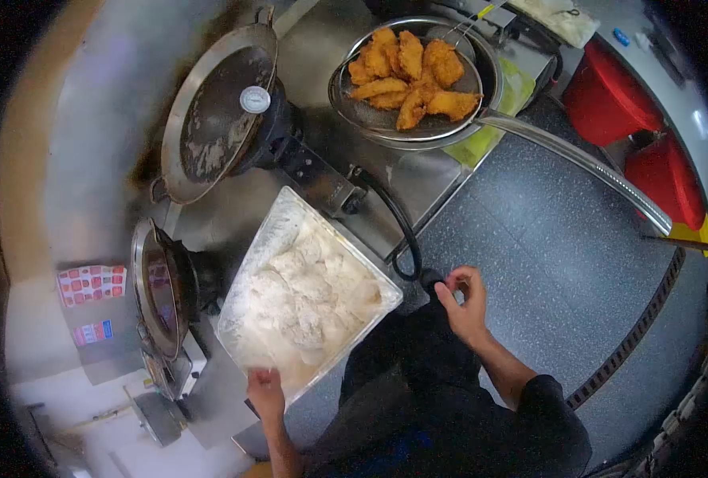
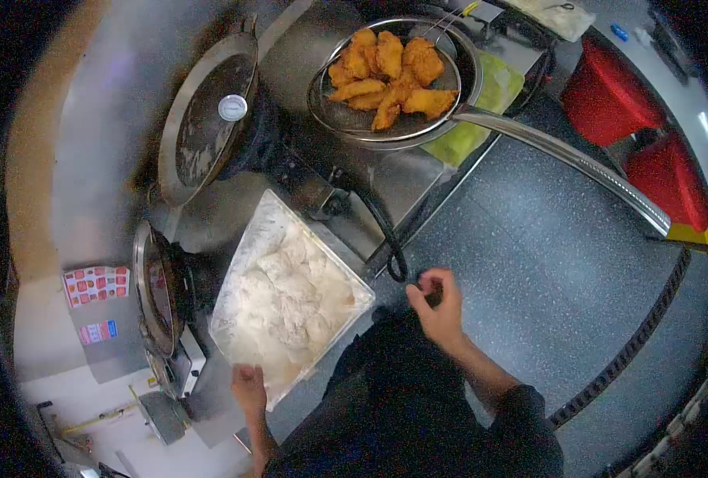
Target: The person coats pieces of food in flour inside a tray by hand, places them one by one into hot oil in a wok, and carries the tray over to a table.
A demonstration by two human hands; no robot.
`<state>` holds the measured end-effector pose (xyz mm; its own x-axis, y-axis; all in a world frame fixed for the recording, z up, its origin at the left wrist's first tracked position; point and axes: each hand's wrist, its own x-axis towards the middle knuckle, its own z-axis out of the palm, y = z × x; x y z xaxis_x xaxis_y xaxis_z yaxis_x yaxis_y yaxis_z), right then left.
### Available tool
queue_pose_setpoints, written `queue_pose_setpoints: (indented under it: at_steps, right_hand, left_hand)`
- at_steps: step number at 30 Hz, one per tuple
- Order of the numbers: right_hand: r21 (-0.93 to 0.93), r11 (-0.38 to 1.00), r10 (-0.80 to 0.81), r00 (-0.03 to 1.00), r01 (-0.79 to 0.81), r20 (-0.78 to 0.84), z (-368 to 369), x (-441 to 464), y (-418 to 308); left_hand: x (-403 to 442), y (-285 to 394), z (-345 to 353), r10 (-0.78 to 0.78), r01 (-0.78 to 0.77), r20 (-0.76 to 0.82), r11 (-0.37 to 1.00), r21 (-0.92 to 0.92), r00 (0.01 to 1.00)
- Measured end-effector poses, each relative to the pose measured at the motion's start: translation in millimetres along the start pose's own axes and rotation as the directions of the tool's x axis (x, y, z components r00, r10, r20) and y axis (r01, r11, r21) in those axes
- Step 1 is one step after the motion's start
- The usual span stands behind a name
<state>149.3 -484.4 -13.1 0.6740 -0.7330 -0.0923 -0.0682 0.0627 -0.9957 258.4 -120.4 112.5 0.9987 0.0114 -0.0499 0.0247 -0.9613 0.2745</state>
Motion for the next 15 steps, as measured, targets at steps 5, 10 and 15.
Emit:
queue_pose_setpoints:
  at_steps: [5,10,15]
  right_hand:
    - [0.129,0.927,-0.374,0.894,0.352,0.245,19,21,-82]
    - [0.049,0.913,-0.331,0.668,0.404,0.666,59,19,-87]
    - [-0.217,0.813,-0.144,0.548,0.540,0.824,73,14,-81]
  left_hand:
    - [6,179,39,0.194,-0.140,0.173,0.949,-0.282,0.966]
    - [24,170,88,0.306,-0.266,0.280,0.949,-0.170,0.910]
    - [21,167,90,0.369,-0.353,0.171,0.928,-0.118,0.913]
